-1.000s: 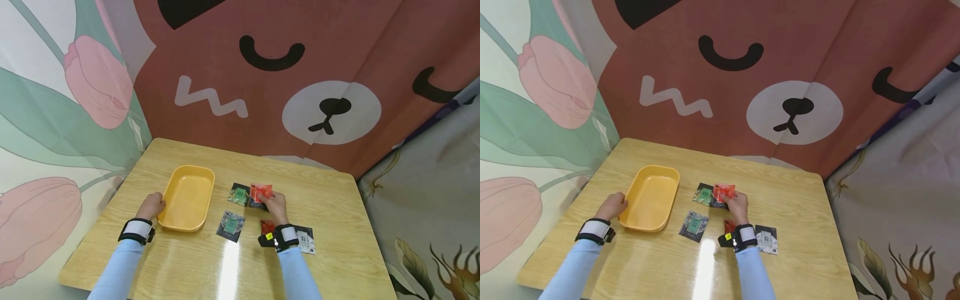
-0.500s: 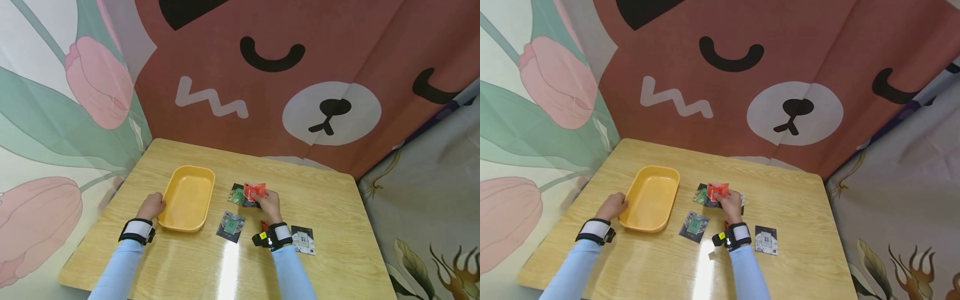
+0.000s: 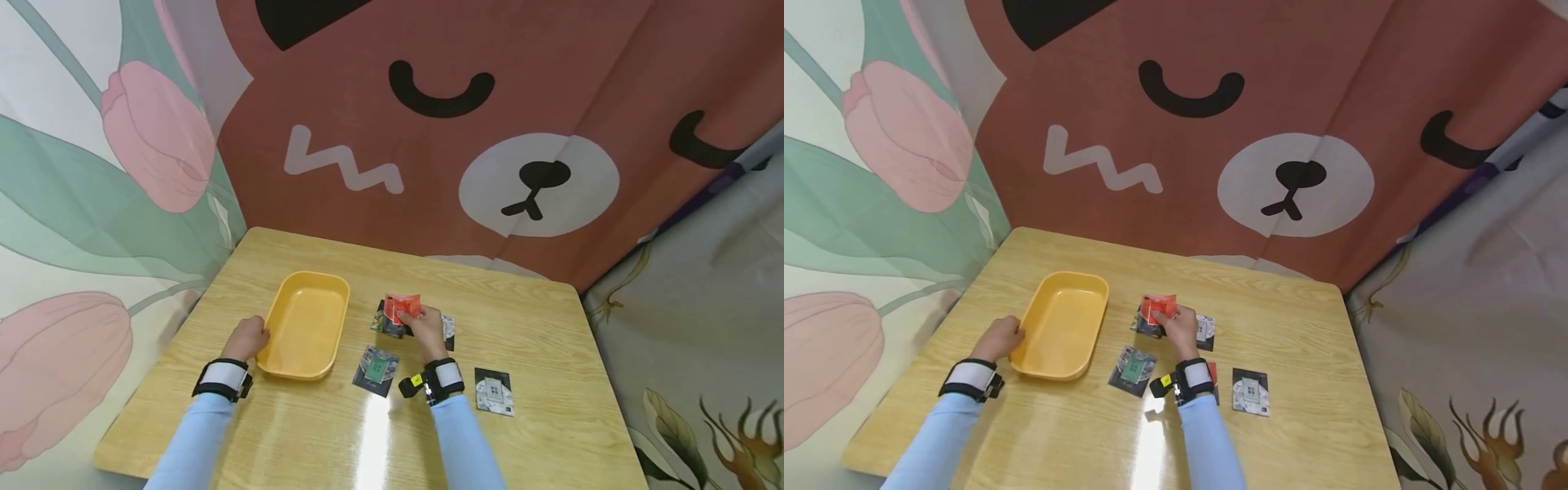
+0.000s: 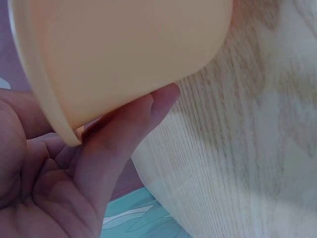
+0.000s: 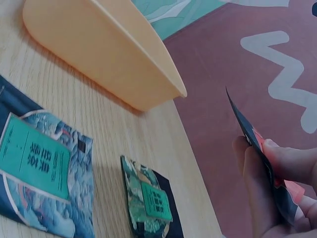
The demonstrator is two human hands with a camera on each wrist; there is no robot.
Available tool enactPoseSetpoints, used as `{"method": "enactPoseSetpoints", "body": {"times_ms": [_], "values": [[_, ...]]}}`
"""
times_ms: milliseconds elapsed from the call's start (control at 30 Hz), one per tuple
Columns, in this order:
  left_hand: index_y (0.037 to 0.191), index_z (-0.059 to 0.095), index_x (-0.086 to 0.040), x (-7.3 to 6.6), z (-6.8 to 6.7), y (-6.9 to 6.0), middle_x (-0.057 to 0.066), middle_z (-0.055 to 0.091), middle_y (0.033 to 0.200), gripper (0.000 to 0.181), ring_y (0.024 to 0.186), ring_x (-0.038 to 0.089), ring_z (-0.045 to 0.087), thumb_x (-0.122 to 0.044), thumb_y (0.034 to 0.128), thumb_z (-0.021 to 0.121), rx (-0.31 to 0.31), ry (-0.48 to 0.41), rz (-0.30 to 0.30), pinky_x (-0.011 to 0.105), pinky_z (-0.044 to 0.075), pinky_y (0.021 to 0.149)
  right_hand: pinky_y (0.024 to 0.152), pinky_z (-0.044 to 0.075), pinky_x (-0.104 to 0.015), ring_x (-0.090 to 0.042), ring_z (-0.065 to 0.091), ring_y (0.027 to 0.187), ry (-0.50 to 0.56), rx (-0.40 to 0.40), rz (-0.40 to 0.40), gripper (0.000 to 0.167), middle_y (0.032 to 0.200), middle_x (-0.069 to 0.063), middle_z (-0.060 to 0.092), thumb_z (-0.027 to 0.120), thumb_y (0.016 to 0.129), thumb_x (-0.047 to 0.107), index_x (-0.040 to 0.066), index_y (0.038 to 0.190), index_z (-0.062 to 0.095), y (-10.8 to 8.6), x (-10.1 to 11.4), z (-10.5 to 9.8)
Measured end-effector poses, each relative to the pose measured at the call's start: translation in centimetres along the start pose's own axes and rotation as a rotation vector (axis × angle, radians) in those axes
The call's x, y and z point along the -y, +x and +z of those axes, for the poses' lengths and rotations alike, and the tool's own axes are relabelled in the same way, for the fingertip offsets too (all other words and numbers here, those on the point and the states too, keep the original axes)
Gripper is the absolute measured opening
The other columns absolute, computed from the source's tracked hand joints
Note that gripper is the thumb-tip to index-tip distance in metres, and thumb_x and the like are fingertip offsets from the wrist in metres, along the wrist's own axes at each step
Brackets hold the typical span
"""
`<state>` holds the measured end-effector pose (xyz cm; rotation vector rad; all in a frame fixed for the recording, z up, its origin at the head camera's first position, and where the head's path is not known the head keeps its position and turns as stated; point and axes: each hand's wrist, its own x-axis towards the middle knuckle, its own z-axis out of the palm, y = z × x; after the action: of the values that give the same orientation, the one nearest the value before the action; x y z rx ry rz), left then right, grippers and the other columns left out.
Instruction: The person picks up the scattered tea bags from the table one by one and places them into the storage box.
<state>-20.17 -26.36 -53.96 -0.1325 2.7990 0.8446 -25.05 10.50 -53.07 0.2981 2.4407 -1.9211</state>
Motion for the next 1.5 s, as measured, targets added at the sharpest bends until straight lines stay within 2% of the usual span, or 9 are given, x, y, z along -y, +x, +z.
{"method": "enactPoseSetpoints", "body": {"times_ms": [400,633,833,1100,1300,1500], "values": [[0.093,0.061,0.013,0.2,0.1,-0.1,0.015,0.059,0.077,0.018,0.068,0.026,0.057,-0.001,0.1010,0.051,-0.009,0.000,-0.003,0.036,0.049,0.063,0.069,0.042,-0.027,-0.012,0.049,0.074,0.025,0.045,0.001,0.014,0.080,0.001,0.065,0.076,0.094,0.005,-0.008,0.100,0.074,-0.3,0.7,1.6],[0.097,0.061,0.013,0.1,0.2,0.1,0.016,0.059,0.080,0.020,0.070,0.026,0.058,-0.002,0.1024,0.050,0.023,-0.004,-0.029,0.035,0.050,0.063,0.072,0.045,-0.027,-0.012,0.053,0.076,0.025,0.044,0.005,0.015,0.084,-0.002,0.070,0.076,0.094,0.006,-0.007,0.103,0.076,-0.3,0.8,2.3],[0.093,0.061,0.013,0.1,0.2,0.1,0.016,0.059,0.078,0.019,0.069,0.026,0.058,-0.002,0.1011,0.050,-0.004,0.019,-0.025,0.036,0.050,0.062,0.075,0.047,-0.028,-0.013,0.057,0.080,0.048,0.075,-0.019,0.017,0.091,-0.007,0.075,0.076,0.095,0.007,-0.006,0.106,0.077,0.2,1.6,2.8],[0.094,0.061,0.014,0.0,0.1,0.1,0.016,0.060,0.078,0.020,0.069,0.026,0.059,-0.001,0.1013,0.052,-0.008,0.021,-0.004,0.037,0.050,0.062,0.070,0.046,-0.028,-0.012,0.057,0.074,0.050,0.115,-0.020,0.015,0.083,-0.002,0.072,0.076,0.095,0.008,-0.005,0.103,0.078,0.3,2.7,3.6],[0.095,0.060,0.014,-0.2,0.0,0.0,0.016,0.059,0.078,0.019,0.068,0.025,0.058,-0.001,0.1021,0.050,0.007,-0.001,-0.015,0.035,0.049,0.061,0.068,0.042,-0.028,-0.013,0.050,0.073,0.030,0.114,-0.016,0.014,0.078,0.002,0.064,0.074,0.097,0.009,-0.004,0.101,0.076,0.3,3.0,4.2],[0.096,0.059,0.014,-0.2,-0.1,-0.1,0.016,0.059,0.078,0.019,0.068,0.026,0.058,-0.001,0.1021,0.049,0.013,-0.009,-0.016,0.034,0.049,0.061,0.068,0.042,-0.027,-0.013,0.050,0.072,0.009,0.126,-0.028,0.014,0.075,0.003,0.059,0.071,0.099,0.009,-0.004,0.098,0.075,0.1,3.4,4.8]]}}
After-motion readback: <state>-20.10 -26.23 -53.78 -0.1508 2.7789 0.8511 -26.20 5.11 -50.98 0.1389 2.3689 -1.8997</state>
